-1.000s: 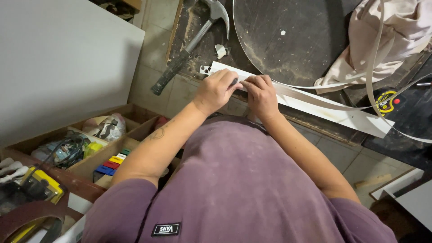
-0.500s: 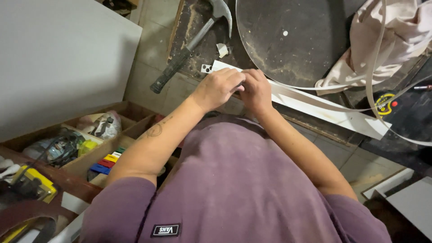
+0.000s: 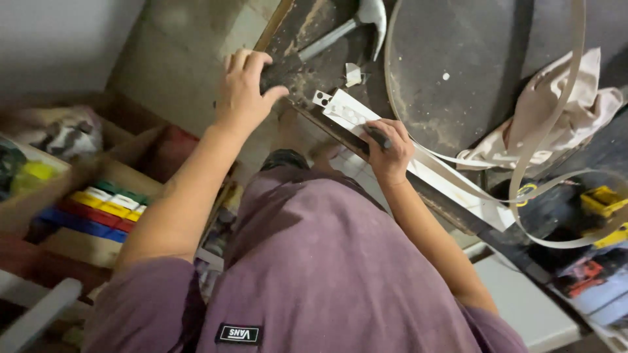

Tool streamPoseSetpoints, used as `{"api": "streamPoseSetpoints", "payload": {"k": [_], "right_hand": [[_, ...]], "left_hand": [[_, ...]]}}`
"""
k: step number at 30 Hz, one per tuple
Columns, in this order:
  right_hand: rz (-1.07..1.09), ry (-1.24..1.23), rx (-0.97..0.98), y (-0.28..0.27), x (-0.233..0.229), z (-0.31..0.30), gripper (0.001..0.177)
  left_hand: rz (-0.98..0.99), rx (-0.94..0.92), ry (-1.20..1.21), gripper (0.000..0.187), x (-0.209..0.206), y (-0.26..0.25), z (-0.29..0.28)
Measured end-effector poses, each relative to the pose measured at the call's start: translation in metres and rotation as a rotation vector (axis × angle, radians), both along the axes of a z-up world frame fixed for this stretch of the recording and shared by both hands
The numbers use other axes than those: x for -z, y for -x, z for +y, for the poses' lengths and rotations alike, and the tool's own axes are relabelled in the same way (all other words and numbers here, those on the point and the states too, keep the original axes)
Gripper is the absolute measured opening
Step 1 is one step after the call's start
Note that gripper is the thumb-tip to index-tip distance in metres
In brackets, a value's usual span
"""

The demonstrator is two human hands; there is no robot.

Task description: Hammering small nails into a white strip to secure it to a surface on a workbench.

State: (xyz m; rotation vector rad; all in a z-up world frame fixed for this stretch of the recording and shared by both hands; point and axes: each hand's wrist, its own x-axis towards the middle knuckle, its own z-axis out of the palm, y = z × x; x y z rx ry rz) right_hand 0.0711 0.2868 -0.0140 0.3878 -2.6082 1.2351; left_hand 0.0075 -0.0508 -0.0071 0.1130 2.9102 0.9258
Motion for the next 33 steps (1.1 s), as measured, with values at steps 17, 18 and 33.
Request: {"api": "streamPoseSetpoints", "payload": {"k": [17,18,33], "right_hand": [[0.027,0.031,0.073,0.001,0.012,0.003,0.024],[0.03,0.038,0.067,0.001,0.011,0.002,0.025],[0.087,0.16,0.054,-0.005,0.035,0.011,0.03]], "left_hand": [[-0.079,0.111,-0.062,0.045,-0.106,-0.063,0.025],[-0.078,0.089,-0.179,0.054,-0.12,-0.083,0.025],[0.067,0.199,0.257,0.031,-0.167,-0.192,0.058]]}}
